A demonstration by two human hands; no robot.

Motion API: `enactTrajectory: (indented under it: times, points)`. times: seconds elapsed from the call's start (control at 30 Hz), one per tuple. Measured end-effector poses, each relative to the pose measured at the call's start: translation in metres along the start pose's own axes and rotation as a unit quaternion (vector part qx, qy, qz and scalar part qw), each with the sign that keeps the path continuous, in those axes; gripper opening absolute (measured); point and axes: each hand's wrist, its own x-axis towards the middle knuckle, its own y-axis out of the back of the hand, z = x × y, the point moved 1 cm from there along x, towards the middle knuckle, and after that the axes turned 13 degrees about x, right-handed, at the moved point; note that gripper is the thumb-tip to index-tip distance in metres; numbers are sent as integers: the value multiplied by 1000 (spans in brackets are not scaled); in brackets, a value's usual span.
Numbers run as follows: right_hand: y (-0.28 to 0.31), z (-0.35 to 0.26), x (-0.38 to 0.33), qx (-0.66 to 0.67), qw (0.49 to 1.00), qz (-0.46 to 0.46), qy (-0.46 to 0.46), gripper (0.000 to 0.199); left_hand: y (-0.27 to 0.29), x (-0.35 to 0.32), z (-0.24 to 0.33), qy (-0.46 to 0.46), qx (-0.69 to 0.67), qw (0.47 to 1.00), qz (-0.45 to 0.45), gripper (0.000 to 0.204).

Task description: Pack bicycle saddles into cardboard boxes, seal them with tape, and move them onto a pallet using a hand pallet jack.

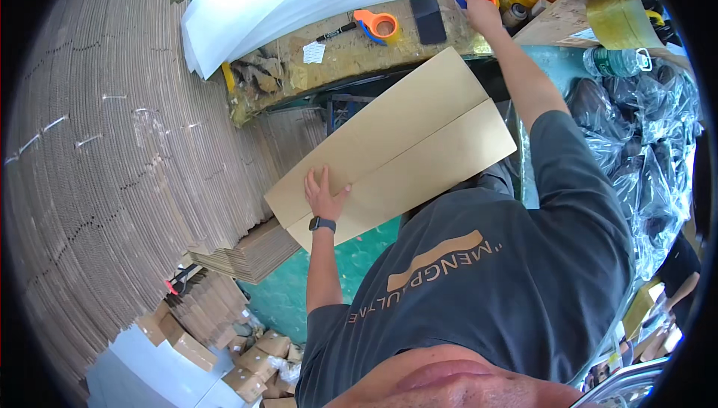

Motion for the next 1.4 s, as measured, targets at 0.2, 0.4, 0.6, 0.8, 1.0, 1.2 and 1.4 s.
enactTrajectory:
  times: [0.2, 0.4, 0.6, 0.8, 1.0, 1.2, 1.4]
  points:
    - [34, -76, -67, 256, 953, 151, 62, 51, 22, 36, -15, -91, 3, 996, -21, 128]
    - [30, -270, -171, 421, 882, -206, 44, 69, 12, 37, -35, -128, -12, 992, 16, 135]
    - [-144, -434, -121, 244, 786, -562, -83, 42, 4, 35, -40, -106, -22, 993, 37, 130]
    - [-136, -502, -153, 65, 734, -631, -240, 35, 4, 25, -42, -87, -16, 996, 19, 128]
    - [-50, -445, -250, -48, 907, -391, 150, 48, -11, 26, -46, -95, -28, 995, 34, 128]
    - [52, -358, -551, 158, 957, -243, -2, 49, -7, 27, -45, -125, 12, 988, 85, 127]
    - [37, -332, -598, 120, 949, -263, -125, 47, -1, 36, -36, -151, 24, 985, 79, 127]
